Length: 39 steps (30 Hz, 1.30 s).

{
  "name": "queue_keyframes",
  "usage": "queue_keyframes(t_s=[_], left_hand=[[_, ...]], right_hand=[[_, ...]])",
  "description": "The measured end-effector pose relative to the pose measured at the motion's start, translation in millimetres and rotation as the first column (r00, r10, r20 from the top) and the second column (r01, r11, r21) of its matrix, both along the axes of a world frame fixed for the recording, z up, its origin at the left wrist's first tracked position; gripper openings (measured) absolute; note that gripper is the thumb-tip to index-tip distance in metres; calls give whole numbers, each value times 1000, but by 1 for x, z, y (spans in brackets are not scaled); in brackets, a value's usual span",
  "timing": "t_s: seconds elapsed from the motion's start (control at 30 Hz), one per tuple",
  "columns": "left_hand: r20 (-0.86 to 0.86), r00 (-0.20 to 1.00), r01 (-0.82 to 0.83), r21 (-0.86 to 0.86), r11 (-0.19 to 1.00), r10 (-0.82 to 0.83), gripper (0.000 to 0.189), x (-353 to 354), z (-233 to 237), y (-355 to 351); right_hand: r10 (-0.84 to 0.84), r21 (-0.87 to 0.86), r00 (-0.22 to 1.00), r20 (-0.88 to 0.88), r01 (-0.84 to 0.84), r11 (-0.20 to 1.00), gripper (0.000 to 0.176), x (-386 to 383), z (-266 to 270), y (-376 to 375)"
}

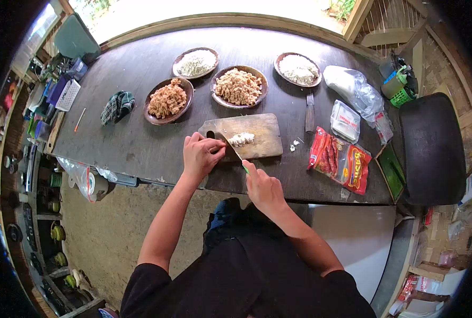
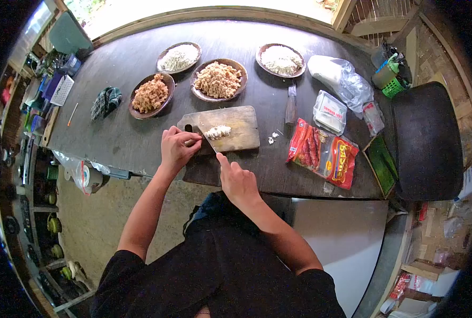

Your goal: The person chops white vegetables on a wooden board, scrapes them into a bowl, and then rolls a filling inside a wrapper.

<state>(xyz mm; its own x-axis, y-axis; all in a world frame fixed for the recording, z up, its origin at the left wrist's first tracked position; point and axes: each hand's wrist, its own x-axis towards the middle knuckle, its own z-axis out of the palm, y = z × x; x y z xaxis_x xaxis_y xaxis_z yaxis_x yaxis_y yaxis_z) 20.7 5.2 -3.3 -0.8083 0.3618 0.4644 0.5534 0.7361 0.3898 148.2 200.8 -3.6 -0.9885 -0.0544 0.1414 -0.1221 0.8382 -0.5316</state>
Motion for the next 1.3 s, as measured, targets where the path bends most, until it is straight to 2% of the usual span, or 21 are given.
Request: queue_keyframes(t_s=[0.4,0.8,1.07,1.2,1.3], left_hand=[[35,999,7,17,1000,-8,11,-1,0,1],[53,998,11,30,999,-13,10,-1,-2,-1],[79,997,15,36,999,-18,11,-2,-4,-2],[44,999,19,13,1000,-20,10,0,-1,-1],[1,1000,29,7,1000,-30,10,0,-3,0]], right_hand=[[20,25,999,27,-21,999,47,2,-3,-3],[13,-67,999,-36,-16,998,47,12,3,0],[26,117,999,-29,-22,993,51,0,-7,-6],[23,85,999,-34,-20,996,48,-7,-4,-2],[4,32,999,38,-5,999,45,-3,6,3]])
